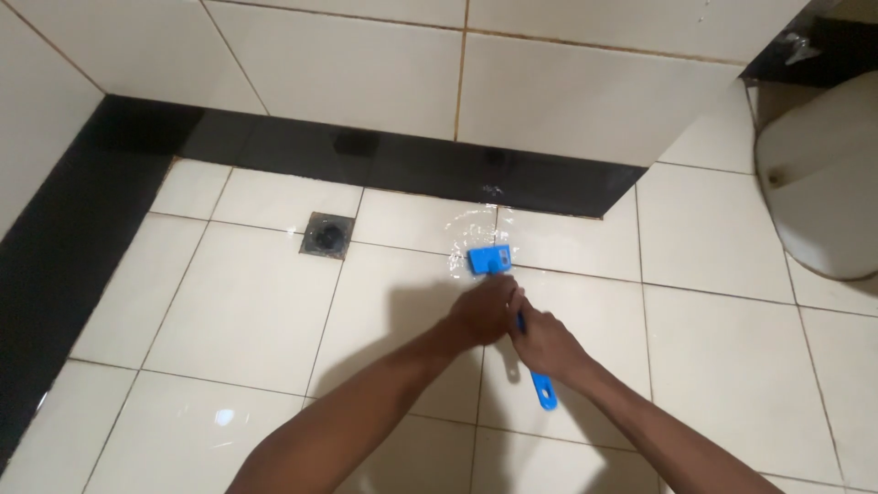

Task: The person scrubs the tiled bathroom floor with a blue scrub brush, focusing on the corners and edges. They then use a handheld shower head to rinse the floor and walls, directing the water stream across the tiles. Finally, they use the scrub brush again to clean the floor near the drain.

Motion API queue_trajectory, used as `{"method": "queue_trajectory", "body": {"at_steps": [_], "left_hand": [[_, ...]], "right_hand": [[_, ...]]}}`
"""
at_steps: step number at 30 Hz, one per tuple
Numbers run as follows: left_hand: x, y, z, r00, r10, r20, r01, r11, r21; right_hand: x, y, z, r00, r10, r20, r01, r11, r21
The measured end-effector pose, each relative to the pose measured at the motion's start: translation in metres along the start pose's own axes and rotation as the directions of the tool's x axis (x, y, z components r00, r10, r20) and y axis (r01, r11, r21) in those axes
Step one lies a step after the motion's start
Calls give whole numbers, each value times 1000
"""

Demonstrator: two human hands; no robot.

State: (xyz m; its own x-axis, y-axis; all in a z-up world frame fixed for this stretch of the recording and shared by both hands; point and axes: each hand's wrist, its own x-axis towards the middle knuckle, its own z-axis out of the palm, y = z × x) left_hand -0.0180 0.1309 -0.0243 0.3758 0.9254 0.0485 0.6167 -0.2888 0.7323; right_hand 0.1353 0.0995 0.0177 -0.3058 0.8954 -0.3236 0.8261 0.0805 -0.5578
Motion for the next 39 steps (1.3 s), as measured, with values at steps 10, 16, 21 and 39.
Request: {"method": "queue_trajectory", "body": {"at_steps": [10, 16, 21, 39], "left_hand": [[-79, 35, 33, 815, 579, -21, -540, 772, 334], [-37, 37, 14, 998, 57, -4, -57, 998, -21], [5, -26, 29, 934, 285, -217, -279, 959, 58], [8, 32, 1, 969, -10, 247, -32, 985, 168]], "right_hand": [[-91, 24, 17, 954, 221, 204, -192, 970, -151], [-41, 6, -3, 948, 287, 140, -260, 949, -180], [11, 5, -14, 982, 160, 99, -144, 979, -146], [13, 63, 20, 990, 136, 23, -135, 989, -54]]}}
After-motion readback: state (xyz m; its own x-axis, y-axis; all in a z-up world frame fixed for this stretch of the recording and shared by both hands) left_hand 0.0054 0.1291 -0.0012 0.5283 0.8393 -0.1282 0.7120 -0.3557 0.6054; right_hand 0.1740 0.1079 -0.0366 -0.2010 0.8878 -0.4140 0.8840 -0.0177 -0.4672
